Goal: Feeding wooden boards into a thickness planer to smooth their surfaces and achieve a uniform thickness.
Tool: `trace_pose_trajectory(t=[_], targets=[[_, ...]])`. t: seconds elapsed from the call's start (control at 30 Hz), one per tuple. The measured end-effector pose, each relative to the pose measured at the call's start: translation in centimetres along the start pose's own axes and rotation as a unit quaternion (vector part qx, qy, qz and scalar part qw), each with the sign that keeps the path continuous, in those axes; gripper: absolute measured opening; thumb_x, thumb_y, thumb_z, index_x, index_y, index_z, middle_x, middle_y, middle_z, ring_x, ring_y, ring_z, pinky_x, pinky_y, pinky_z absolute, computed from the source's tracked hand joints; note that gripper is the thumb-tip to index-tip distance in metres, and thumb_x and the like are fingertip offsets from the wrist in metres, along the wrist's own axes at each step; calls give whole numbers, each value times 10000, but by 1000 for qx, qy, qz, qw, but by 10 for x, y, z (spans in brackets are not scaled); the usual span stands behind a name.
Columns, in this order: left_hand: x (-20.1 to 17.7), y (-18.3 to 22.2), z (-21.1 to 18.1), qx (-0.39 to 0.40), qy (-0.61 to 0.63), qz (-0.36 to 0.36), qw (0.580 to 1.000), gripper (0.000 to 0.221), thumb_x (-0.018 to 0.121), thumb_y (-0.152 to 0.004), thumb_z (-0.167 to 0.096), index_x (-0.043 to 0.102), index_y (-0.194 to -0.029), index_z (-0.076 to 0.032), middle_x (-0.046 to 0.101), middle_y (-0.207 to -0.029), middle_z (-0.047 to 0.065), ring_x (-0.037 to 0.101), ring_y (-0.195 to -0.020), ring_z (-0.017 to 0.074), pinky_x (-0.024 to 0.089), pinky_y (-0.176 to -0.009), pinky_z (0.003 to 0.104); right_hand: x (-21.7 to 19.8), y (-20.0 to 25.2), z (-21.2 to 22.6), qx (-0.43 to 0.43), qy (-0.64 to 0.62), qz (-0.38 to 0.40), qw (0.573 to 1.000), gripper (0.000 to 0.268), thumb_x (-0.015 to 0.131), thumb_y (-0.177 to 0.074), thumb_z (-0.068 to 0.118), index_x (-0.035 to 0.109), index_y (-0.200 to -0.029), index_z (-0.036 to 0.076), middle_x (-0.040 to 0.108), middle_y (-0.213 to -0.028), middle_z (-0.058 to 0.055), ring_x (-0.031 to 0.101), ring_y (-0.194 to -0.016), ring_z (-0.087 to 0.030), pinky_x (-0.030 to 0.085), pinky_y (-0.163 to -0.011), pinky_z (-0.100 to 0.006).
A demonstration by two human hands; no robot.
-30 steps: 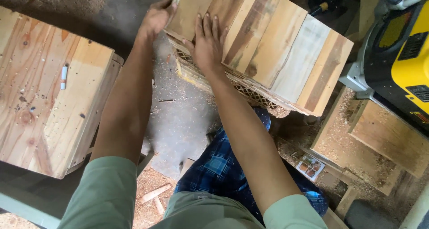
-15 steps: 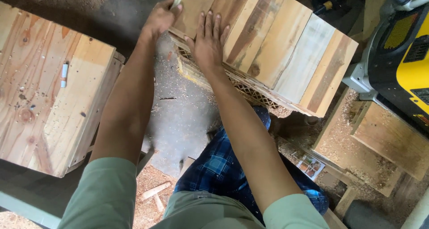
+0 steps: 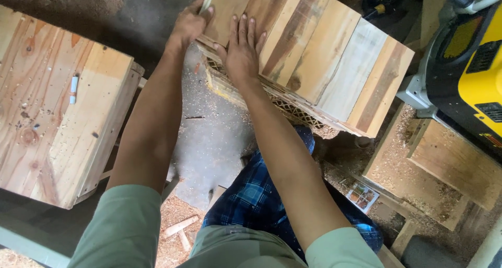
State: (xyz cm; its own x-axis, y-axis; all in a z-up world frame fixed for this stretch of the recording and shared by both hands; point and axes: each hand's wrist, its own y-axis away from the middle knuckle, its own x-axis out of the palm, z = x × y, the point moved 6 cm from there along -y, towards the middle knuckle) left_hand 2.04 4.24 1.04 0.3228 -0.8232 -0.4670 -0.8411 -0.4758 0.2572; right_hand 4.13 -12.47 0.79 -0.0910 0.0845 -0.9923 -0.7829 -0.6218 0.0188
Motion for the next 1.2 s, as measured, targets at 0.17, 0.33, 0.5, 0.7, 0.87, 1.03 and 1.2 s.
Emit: trace_pose_trajectory(t=[0.17, 0.33, 0.5, 0.7, 0.87, 1.03, 1.2], targets=[[0, 2, 1, 1, 6, 1, 1000, 580, 504, -993, -502, 444, -1519, -266, 512, -1521, 87, 501, -1398, 284, 418, -1134, 381, 12, -2, -2, -11, -7, -26, 1000, 870, 422, -1091, 682, 47, -1645, 125, 79, -1723, -147, -7, -1583, -351, -25, -1229, -656], [2, -15, 18, 7, -16, -14, 1000, 610, 508, -973, -568, 457, -1516, -296, 513, -1533, 58, 522, -1379, 256, 404, -1105, 362, 0, 0, 2, 7, 0, 19, 1000, 855, 390, -1104, 674, -4, -1643, 141, 0, -1720, -130, -57, -1575, -336, -64, -1221, -640], [1, -12, 12, 4, 11, -1, 1000, 579, 529, -1000, -504, 449, -1520, -262, 516, -1531, 50, 537, -1374, 218, 410, -1108, 319, 6, -1, -1, 3, -20, 11, 1000, 891, 450, -1090, 682, 11, -1644, 139, 11, -1718, -134, -65, -1567, -338, -76, -1216, -636], [2, -12, 7, 18, -18, -9, 1000, 595, 495, -1001, -550, 456, -1517, -257, 479, -1548, 74, 508, -1385, 279, 419, -1129, 366, 9, -5, -6, -14, -29, -35, 999, 880, 502, -1073, 711, 67, -1656, 215, 77, -1734, -93, -34, -1583, -329, -53, -1236, -627], [8, -18, 9, 20, -74, 11, 997, 576, 338, -1023, -516, 368, -1543, -269, 509, -1509, 164, 533, -1303, 423, 419, -1104, 468, -37, 16, 1, -15, -42, 156, 987, 865, 416, -1111, 600, -159, -1612, 193, -176, -1694, -99, -214, -1520, -284, -143, -1238, -551], [27, -15, 11, 16, -244, -66, 967, 611, 291, -1059, -517, 223, -1597, -237, 330, -1550, 234, 355, -1343, 526, 278, -989, 755, -36, 34, -26, -29, -18, 163, 986, 899, 532, -1076, 502, -94, -1632, 173, -164, -1699, -28, -158, -1563, -235, -84, -1262, -501], [59, 35, -42, 62, -342, -120, 930, 592, 379, -1056, -344, 261, -1603, -151, 225, -1639, 251, 182, -1505, 441, 110, -1150, 728, -21, 60, -61, -47, -49, 80, 994, 765, 497, -1059, 378, 81, -1644, 112, -2, -1718, -43, -36, -1581, -250, -22, -1275, -460]])
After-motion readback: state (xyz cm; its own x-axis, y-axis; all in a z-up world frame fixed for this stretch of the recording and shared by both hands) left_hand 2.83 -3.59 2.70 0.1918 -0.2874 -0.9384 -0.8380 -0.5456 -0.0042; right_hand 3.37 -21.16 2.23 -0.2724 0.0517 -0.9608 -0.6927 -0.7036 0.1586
